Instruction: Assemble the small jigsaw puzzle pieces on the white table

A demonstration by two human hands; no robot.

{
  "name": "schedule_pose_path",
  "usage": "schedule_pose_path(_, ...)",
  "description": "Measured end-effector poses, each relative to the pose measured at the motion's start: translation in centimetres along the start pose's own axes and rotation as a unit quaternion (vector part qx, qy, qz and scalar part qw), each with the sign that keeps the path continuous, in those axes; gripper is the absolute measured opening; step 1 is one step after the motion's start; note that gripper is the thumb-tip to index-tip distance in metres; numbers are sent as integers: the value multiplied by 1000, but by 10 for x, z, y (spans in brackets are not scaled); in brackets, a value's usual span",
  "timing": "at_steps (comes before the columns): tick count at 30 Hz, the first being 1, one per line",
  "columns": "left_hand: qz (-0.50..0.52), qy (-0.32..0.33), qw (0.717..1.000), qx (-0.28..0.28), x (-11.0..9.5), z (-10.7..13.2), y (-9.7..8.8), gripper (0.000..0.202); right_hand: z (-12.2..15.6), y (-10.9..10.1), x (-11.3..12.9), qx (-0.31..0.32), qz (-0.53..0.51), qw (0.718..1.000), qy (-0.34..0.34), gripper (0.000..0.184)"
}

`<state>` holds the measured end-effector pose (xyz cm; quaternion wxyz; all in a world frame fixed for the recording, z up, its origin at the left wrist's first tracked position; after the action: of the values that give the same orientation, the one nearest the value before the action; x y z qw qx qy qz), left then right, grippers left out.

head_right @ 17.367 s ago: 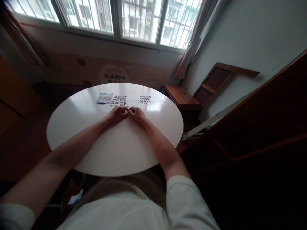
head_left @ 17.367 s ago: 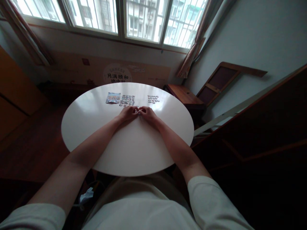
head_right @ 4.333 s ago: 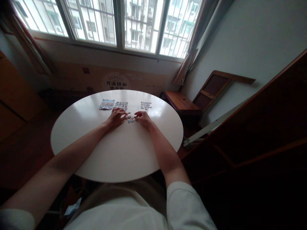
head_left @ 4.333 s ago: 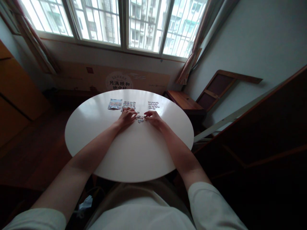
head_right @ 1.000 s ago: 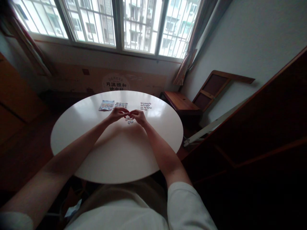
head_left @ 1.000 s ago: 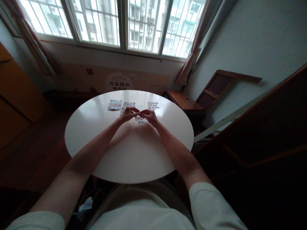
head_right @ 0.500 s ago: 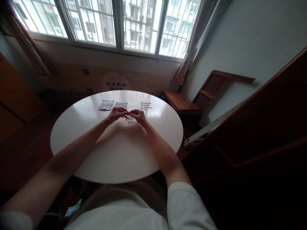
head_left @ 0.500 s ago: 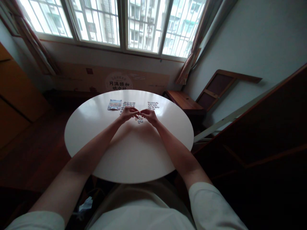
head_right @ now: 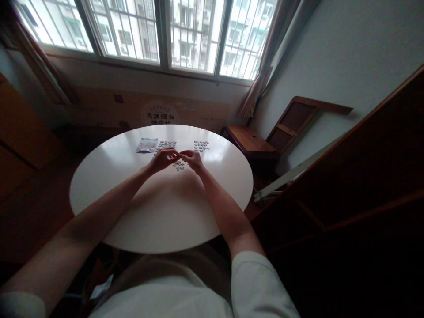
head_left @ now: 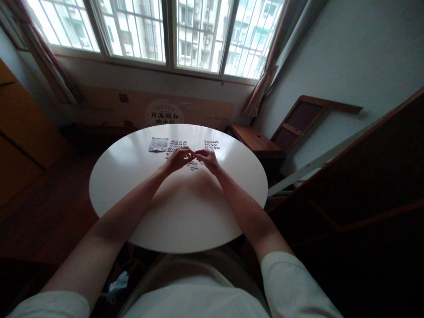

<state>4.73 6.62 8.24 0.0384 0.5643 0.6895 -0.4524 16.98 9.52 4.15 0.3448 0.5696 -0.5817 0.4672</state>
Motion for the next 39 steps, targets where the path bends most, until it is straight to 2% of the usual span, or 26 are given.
schedule_pose_path(2, -63, -38, 997, -20, 7, 0, -15, 19, -1, -2, -2, -10, 8, 1000, 5, 22)
schedule_pose_path(3, -108, -83, 989, -57, 16, 2, -30, 18, -1, -4, -3, -15, 14, 1000, 10, 22)
schedule_pose_path(6, -198, -248, 924, -212, 49, 25, -89, 23, -2, -9, -7, -30, 35, 999, 20, 19)
schedule_pose_path(8, -206, -309, 894, -252, 66, 38, -111, 25, -2, -10, -9, -35, 43, 998, 22, 17)
schedule_pose_path(10, -217, -349, 876, -254, 78, 47, -119, 25, -1, -10, -11, -35, 50, 998, 23, 17)
schedule_pose_path(13, -242, -358, 882, -189, 84, 46, -108, 25, -1, -9, -12, -31, 59, 997, 24, 17)
schedule_pose_path(19, -308, -235, 922, -32, 65, 26, -64, 17, -1, -9, -10, -27, 60, 998, 25, 17)
schedule_pose_path(22, -311, -203, 928, 21, 63, 23, -52, 15, -1, -9, -10, -28, 57, 998, 25, 16)
schedule_pose_path(26, -310, -191, 928, 75, 68, 25, -41, 15, 0, -9, -11, -27, 59, 998, 22, 17)
schedule_pose_path(35, -322, -155, 932, 63, 67, 25, -39, 19, -3, -13, -14, -25, 102, 994, 11, 20)
schedule_pose_path(39, -336, -142, 930, 54, 63, 23, -39, 21, -5, -13, -10, -19, 232, 972, -40, 20)
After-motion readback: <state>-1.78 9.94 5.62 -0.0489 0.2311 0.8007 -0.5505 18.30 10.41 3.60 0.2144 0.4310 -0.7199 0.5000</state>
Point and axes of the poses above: each hand's wrist, its own z-axis away from the middle knuckle, its own y-axis out of the palm, x = y × z, the point moved 10 cm from there along -z, towards the middle knuckle, and after that the axes turned 5 degrees about z, right-handed, at the moved point
